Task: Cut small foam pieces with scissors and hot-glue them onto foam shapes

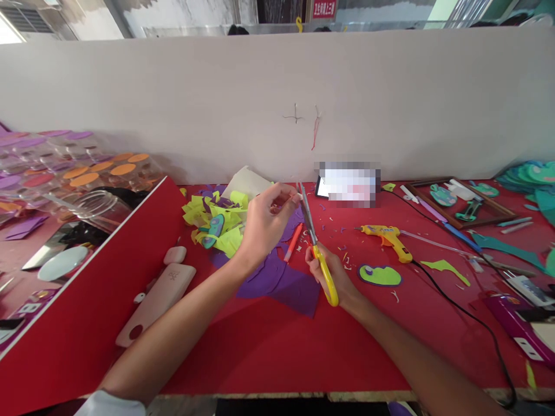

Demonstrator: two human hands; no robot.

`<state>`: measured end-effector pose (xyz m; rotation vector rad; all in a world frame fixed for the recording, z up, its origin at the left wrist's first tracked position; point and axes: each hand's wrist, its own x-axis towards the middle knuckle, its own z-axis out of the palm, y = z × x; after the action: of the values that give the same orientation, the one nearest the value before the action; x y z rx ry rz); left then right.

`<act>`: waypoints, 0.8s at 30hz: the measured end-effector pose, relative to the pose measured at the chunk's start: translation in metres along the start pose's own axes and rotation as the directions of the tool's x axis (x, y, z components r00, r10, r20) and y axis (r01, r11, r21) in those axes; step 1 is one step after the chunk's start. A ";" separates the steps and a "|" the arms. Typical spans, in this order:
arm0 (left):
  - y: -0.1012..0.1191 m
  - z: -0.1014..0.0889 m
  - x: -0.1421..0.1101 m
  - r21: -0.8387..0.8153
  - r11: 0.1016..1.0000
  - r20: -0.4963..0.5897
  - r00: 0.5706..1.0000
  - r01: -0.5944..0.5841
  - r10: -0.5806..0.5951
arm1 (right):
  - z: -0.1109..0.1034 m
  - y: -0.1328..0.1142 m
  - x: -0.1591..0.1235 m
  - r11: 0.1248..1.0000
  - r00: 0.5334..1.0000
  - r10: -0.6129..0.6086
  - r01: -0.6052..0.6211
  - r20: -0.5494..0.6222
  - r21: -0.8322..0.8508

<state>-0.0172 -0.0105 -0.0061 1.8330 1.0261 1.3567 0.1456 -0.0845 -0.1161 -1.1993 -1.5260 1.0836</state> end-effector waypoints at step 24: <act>0.001 0.008 -0.007 0.039 0.999 0.036 0.999 0.008 -0.010 | 0.000 0.013 0.000 0.999 0.999 -0.035 0.035 -0.009 0.000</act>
<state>-0.0107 -0.0175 -0.0108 1.8724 1.0482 1.3022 0.1478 -0.0829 -0.1286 -1.1715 -1.5345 1.0545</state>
